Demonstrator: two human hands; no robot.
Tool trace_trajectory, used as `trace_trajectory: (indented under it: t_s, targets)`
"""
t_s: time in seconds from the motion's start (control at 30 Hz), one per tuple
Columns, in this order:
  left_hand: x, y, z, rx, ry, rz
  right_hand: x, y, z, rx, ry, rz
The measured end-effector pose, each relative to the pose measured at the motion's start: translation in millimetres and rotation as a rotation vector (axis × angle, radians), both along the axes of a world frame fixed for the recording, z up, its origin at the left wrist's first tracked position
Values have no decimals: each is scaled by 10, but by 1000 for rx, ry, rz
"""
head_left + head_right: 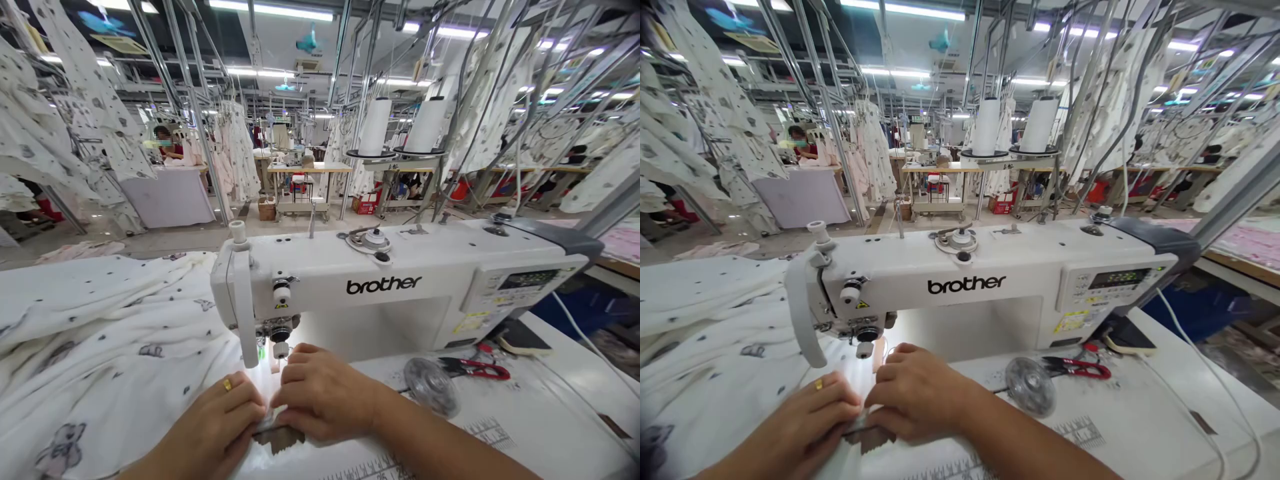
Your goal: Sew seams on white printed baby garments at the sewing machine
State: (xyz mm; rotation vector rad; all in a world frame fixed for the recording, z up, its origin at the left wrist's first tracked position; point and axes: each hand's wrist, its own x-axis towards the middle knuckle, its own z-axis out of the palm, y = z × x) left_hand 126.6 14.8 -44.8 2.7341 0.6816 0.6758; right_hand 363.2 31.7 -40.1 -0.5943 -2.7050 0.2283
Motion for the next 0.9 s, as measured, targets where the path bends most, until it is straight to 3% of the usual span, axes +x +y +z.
trace_trajectory:
  t_s: [0.2, 0.37, 0.53, 0.9]
  targets:
    - [-28, 77, -66, 110, 0, -20, -17, -26, 27, 31, -65, -35]
    - [-73, 282, -12, 226, 22, 56, -88, -30, 120, 29, -77, -215]
    - [-102, 441, -34, 138, 66, 102, -123, -18, 120, -10, -42, -303]
    - [-141, 446, -175, 26, -58, 188, -217, 72, -83, 82, 48, -372]
